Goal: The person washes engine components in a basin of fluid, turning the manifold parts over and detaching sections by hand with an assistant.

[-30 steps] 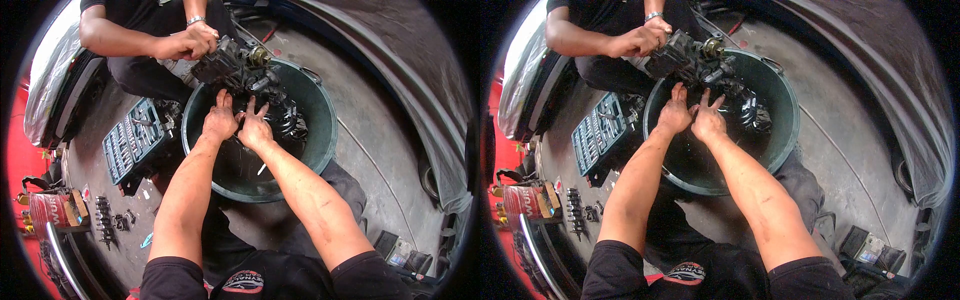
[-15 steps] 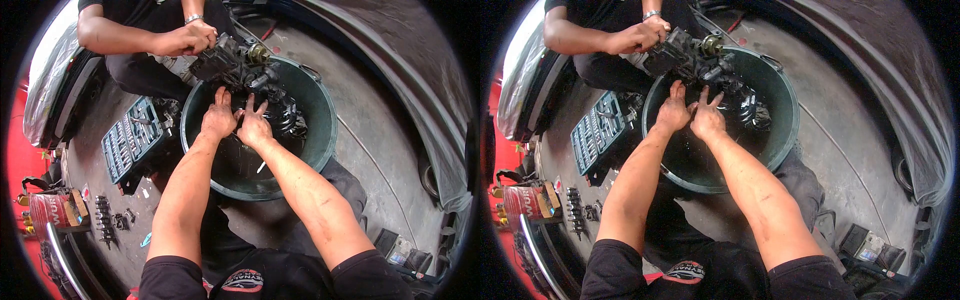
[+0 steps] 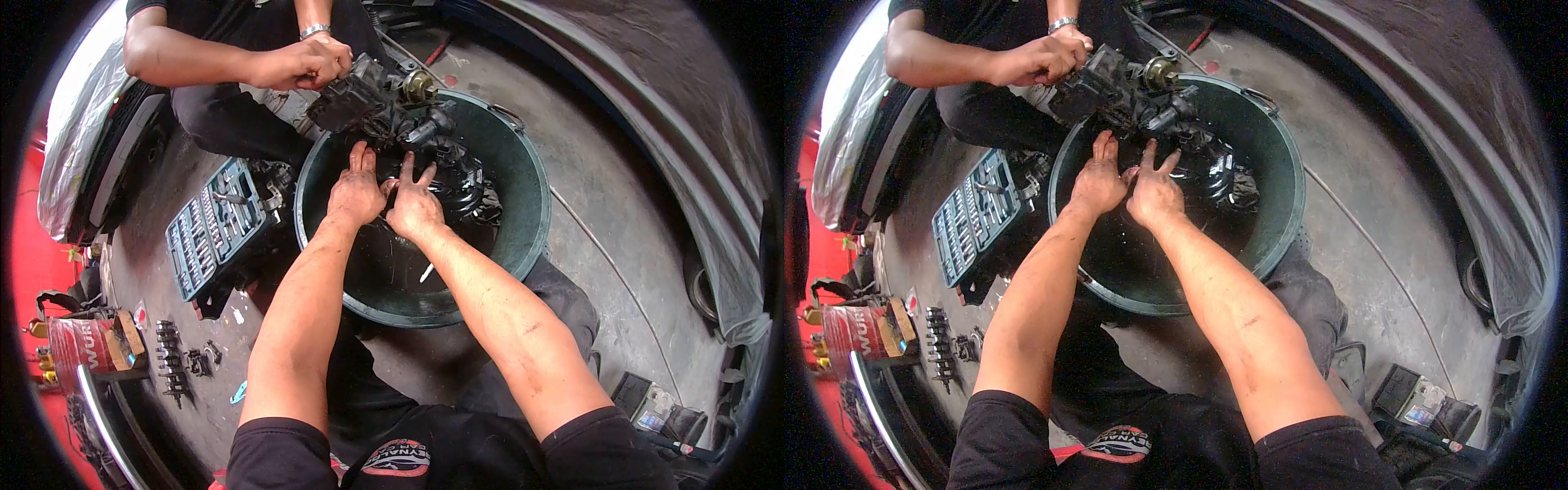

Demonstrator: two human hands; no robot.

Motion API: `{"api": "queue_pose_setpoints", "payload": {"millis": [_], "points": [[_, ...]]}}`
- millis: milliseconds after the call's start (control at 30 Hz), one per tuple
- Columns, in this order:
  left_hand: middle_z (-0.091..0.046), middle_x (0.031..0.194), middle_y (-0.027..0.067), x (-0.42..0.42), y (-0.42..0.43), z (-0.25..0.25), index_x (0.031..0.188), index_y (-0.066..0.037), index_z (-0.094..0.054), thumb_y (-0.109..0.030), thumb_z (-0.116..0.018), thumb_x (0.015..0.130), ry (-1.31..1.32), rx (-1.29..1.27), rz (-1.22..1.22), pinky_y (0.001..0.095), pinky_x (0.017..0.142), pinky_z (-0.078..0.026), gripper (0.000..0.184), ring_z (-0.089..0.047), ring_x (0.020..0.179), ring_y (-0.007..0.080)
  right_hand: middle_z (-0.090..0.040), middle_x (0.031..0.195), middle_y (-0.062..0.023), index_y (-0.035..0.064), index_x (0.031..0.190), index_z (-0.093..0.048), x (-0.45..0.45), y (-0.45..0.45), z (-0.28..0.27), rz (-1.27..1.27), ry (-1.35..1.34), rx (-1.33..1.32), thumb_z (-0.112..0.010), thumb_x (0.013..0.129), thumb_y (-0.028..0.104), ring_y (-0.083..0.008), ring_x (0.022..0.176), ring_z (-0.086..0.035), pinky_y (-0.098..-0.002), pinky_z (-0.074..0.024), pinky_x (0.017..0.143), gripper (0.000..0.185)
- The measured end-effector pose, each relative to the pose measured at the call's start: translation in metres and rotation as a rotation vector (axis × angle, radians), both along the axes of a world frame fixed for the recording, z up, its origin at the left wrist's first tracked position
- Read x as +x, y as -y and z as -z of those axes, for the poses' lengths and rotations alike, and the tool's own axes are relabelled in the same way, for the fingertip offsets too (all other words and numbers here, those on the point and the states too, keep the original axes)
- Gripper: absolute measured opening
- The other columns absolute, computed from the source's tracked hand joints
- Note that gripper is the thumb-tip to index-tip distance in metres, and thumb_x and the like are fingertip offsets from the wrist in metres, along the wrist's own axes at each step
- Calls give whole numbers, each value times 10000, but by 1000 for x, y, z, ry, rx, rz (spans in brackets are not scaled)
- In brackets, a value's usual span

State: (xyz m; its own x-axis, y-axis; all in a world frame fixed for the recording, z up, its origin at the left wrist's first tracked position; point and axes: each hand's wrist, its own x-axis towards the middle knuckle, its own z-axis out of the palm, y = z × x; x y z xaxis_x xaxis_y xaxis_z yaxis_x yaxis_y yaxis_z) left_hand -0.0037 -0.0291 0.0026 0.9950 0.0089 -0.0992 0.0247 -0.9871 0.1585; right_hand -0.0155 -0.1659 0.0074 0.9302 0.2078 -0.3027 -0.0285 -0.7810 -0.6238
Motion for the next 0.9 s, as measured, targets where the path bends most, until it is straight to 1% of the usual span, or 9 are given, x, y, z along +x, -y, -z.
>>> {"api": "queue_pose_setpoints", "payload": {"millis": [133, 233, 500, 600, 800, 900], "points": [[-130, 1665, 143, 0, 0, -1, 1545, 13, -255, -445, -602, 973, -7, -9, -6, 455, 1066, -462, 811, -550, 1277, 419, -14, 1563, -466, 67, 1618, 17, 0, -1, 3, 9, 28, 5, -667, 764, 57, -492, 1192, -610, -443, -527, 1012, 1094], [-134, 1664, 146, 1, 0, 2, 1538, 16, -263, -443, -607, 969, 8, -6, 3, 458, 1062, -465, 807, -558, 1264, 424, -26, 1562, -466, 67, 1620, -66, -2, 1, 0, 6, 23, -4, -631, 873, 137, -482, 1184, -620, -463, -530, 1000, 939], [-148, 1662, 150, 1, -3, 6, 1528, 26, -273, -439, -611, 966, 56, -21, 22, 461, 1059, -468, 803, -565, 1254, 431, -37, 1556, -472, 56, 1618, -56, -2, -1, 4, 19, 41, 18, -604, 894, 146, -488, 1166, -627, -473, -539, 986, 912], [-172, 1645, 173, -2, 1, -2, 1502, 72, -304, -400, -613, 966, 51, -54, 22, 484, 1047, -463, 778, -562, 1240, 454, -31, 1547, -484, 54, 1617, -61, -2, 0, 3, 8, 39, 14, -605, 896, 148, -494, 1142, -637, -478, -546, 970, 908], [-139, 1658, 161, -3, 4, -8, 1510, 75, -294, -395, -604, 973, -2, -42, -10, 486, 1052, -459, 778, -564, 1239, 451, -19, 1535, -501, 54, 1616, -64, -3, 2, 1, 4, 47, 31, -610, 901, 165, -489, 1134, -642, -475, -549, 964, 907], [-133, 1665, 163, -1, 2, -2, 1531, 34, -260, -456, -606, 967, -1, 2, -10, 459, 1056, -471, 823, -566, 1260, 422, -15, 1536, -499, 53, 1616, -66, -2, 1, 3, 7, 42, 31, -606, 906, 176, -482, 1139, -642, -470, -548, 965, 901]]}}
